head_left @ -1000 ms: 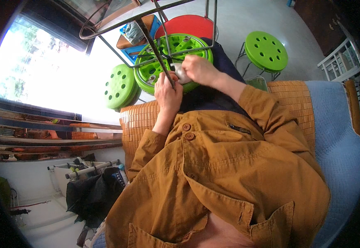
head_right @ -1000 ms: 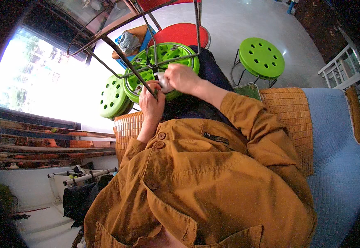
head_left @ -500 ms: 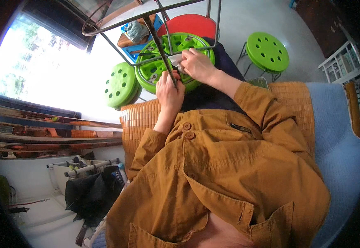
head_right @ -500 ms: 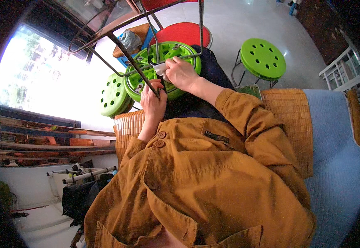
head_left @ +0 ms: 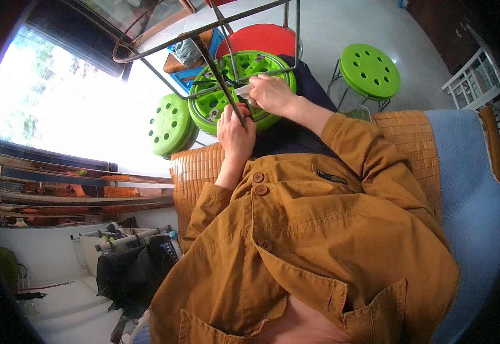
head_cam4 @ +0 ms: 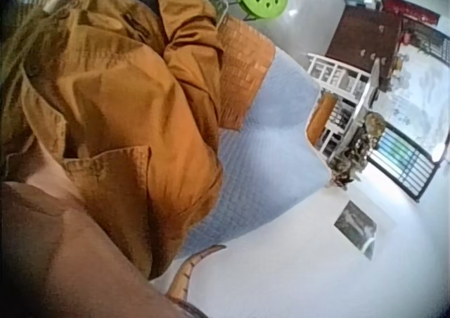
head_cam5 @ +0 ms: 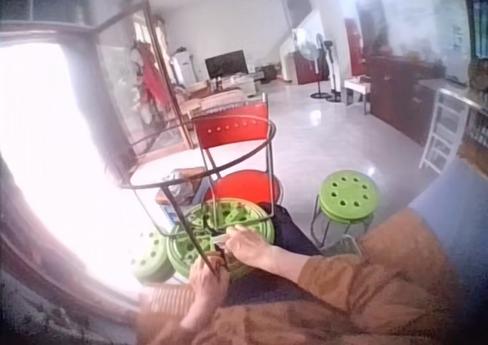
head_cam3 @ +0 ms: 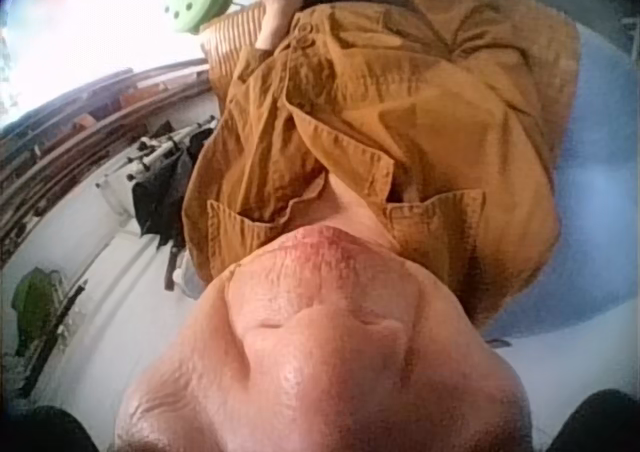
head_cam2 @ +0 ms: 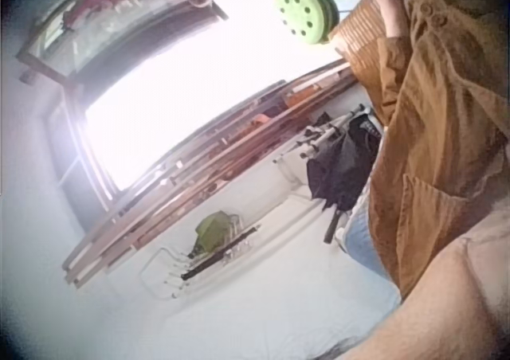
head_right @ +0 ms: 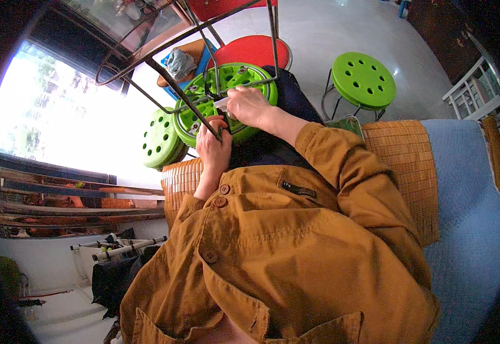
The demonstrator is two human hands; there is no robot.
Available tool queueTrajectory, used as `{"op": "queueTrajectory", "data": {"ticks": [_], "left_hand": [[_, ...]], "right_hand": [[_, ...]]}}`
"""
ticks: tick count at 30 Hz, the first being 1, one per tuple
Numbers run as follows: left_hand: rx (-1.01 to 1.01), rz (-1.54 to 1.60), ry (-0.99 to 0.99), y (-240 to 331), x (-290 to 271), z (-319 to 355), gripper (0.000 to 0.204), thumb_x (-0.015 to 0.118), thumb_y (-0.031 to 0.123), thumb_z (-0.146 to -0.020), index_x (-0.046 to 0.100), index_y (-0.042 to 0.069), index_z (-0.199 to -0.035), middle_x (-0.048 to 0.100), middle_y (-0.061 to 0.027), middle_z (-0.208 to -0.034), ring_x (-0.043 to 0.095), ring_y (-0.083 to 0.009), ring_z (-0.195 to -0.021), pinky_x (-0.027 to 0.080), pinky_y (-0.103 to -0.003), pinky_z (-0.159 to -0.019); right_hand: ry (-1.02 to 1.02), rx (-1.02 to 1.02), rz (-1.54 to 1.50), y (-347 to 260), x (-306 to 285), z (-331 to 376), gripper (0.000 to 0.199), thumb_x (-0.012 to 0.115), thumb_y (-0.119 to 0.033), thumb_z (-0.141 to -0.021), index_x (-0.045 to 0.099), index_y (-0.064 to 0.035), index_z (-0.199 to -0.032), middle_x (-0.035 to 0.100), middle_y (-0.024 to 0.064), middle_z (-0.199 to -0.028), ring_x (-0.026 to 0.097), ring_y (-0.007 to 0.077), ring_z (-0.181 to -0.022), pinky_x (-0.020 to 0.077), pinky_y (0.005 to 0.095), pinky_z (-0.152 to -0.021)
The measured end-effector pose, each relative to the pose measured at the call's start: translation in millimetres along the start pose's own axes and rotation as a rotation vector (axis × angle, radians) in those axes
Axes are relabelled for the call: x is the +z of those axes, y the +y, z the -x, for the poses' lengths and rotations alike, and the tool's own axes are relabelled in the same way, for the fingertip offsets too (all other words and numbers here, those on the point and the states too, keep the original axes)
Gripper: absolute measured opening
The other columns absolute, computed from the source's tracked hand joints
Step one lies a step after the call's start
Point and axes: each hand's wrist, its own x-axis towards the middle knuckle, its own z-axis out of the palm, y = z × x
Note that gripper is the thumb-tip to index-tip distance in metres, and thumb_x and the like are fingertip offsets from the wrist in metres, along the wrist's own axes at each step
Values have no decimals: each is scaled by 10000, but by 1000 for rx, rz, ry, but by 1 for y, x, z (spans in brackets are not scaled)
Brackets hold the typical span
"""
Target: The person wipes the metal frame and the woven seat of a green stool with a white cloth. They then pick up a second green stool and wipe its top surface and underside with the same cloth.
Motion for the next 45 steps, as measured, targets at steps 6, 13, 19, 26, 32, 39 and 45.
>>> {"op": "queueTrajectory", "data": {"ticks": [6,13,19,26,32,39,45], "left_hand": [[-5,-2,12,1,-4,-2,136,593,47,-782,578,81,-913,622,-63,-1019,595,-305,-948,452,-419,-818],[-14,7,24,2,-4,-1,122,584,34,-782,577,77,-896,629,-69,-1024,600,-302,-950,451,-416,-816],[-11,3,8,2,-2,-1,129,589,38,-780,579,77,-904,625,-71,-1026,600,-303,-950,450,-418,-814],[-13,8,2,-1,-4,-2,139,589,41,-784,585,78,-918,621,-64,-1024,598,-300,-946,448,-413,-815],[0,-1,-11,1,-4,-2,134,590,41,-786,583,83,-913,617,-59,-1018,597,-296,-946,449,-412,-821],[-3,2,12,-1,-4,0,121,589,41,-787,581,86,-899,630,-67,-1036,599,-301,-965,450,-416,-831],[-10,-1,-6,0,-5,0,116,592,38,-789,581,86,-893,634,-67,-1038,600,-299,-963,447,-414,-831]], "right_hand": [[-133,58,-613,44,-25,0,250,669,-164,-743,779,-81,-951,682,127,-855,671,283,-874,537,392,-790],[243,122,-314,64,-28,-16,172,651,-96,-809,749,-69,-947,668,95,-936,669,272,-855,544,368,-790],[225,-42,-351,27,42,-42,91,660,-147,-830,735,-97,-834,688,92,-901,660,316,-891,539,418,-820],[182,24,-178,50,27,-24,51,679,-117,-808,677,-67,-811,656,75,-908,624,299,-938,515,417,-831],[292,84,-180,81,0,26,95,615,-48,-829,694,-51,-880,644,84,-930,596,301,-873,502,402,-810],[198,135,-368,48,-21,64,119,665,-87,-811,686,-20,-906,637,115,-929,629,310,-874,508,397,-770],[203,114,-554,38,-24,70,142,702,-25,-788,698,-8,-929,639,115,-923,644,292,-852,512,360,-749]]}}
